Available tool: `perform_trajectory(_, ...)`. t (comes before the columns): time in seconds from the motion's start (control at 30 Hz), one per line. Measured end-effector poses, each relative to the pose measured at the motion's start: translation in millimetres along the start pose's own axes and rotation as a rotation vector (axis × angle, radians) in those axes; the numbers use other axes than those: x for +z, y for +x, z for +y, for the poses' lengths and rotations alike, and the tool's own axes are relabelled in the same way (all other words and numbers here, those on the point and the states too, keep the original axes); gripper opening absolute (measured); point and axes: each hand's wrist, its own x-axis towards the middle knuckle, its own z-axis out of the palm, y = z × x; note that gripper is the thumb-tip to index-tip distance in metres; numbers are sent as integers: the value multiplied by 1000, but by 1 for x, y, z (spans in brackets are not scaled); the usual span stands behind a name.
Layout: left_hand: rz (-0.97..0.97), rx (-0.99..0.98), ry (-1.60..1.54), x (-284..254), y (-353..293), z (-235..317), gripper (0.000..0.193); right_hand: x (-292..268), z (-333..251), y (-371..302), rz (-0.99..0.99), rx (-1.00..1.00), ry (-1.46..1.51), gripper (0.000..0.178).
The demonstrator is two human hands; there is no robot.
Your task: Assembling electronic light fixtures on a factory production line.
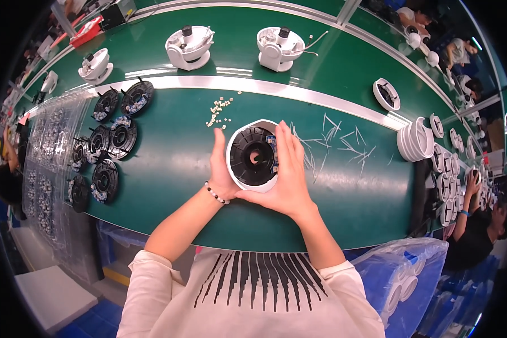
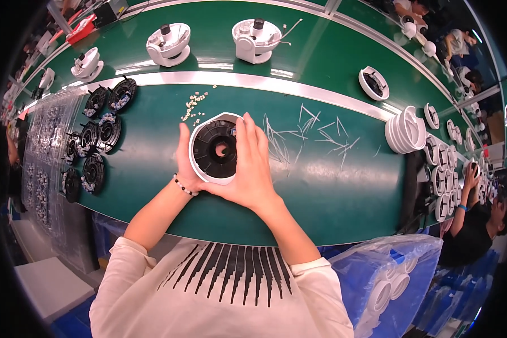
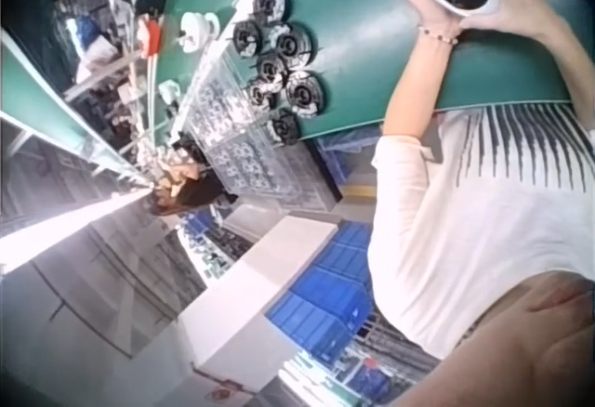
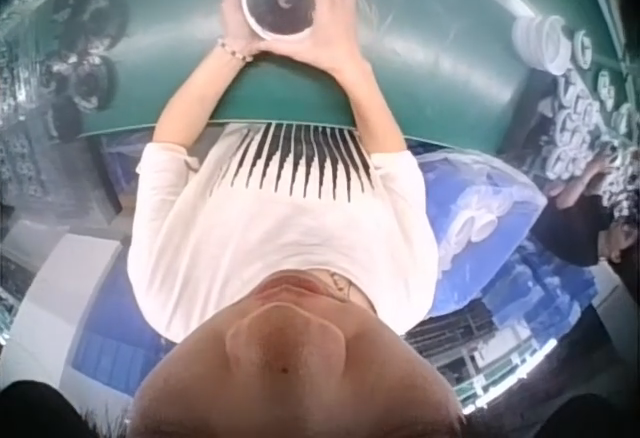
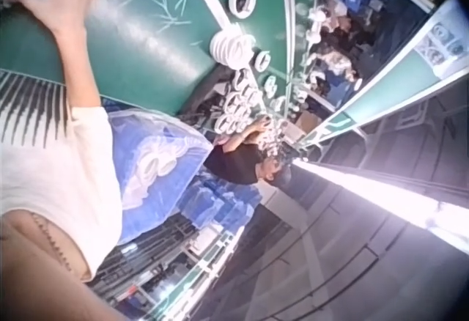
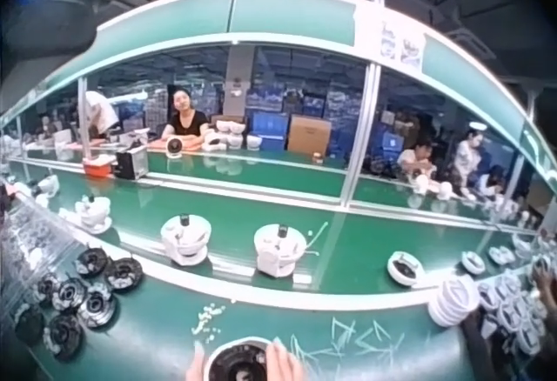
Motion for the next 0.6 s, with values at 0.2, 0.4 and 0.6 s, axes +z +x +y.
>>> perform_trajectory(0.2, -90, 21, 122, -7, -4, 3, 75, 1, -7, 4, 1, 64, -14, 119)
perform_trajectory(0.4, -183, 220, 91, 0, -2, 4, 65, 24, -10, 7, 226, 39, 47, 117)
perform_trajectory(0.6, -136, 426, 213, 6, -8, 18, 75, 53, -23, 6, 381, -21, 69, 103)
